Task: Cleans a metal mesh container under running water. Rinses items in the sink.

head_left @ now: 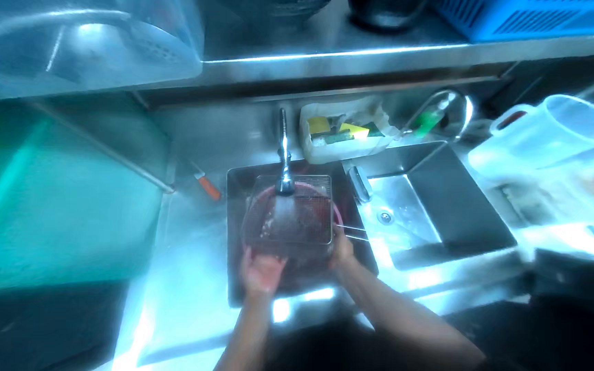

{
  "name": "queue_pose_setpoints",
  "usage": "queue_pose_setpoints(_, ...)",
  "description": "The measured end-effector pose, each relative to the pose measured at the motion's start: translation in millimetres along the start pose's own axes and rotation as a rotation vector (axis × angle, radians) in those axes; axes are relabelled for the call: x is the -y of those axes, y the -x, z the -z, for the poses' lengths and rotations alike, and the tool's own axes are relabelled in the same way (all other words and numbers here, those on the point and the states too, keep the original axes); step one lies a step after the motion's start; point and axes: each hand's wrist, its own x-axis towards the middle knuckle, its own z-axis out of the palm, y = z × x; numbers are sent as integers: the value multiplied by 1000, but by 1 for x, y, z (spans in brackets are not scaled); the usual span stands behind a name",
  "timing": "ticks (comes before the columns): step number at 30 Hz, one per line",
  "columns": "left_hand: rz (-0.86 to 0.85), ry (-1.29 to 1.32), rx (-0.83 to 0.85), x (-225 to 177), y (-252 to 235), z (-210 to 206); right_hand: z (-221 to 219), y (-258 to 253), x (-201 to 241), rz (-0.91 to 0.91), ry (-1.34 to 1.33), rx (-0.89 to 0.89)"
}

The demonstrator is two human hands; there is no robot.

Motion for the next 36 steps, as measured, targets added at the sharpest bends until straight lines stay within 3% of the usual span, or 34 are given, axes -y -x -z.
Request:
queue_pose_setpoints(6, 59, -121, -83, 8, 0, -2, 26, -16, -2, 15, -25, 10)
queue_pose_setpoints(11, -56, -627, -366, -2, -3, -32, 39, -19, 4, 50, -82, 60)
queue_pose_setpoints(16, -252, -1130, -145, -30, 2, -68, 47, -23, 4, 78, -76, 64)
queue_pose_setpoints(19, -325, -1476, -137, -39, -5, -84, 43, -19, 3, 91, -69, 65)
queue_pose_setpoints(25, -377, -1548, -237, -29, -16, -92, 44, -15, 9, 132, -70, 70)
queue_pose_setpoints(31, -292, -1567, -60, -28, -6, -99, 53, -12, 14, 139, -86, 106)
queue_pose_setpoints(36, -376, -1671, -251, -25, -8, -103, 49, -12, 13, 132, -83, 82)
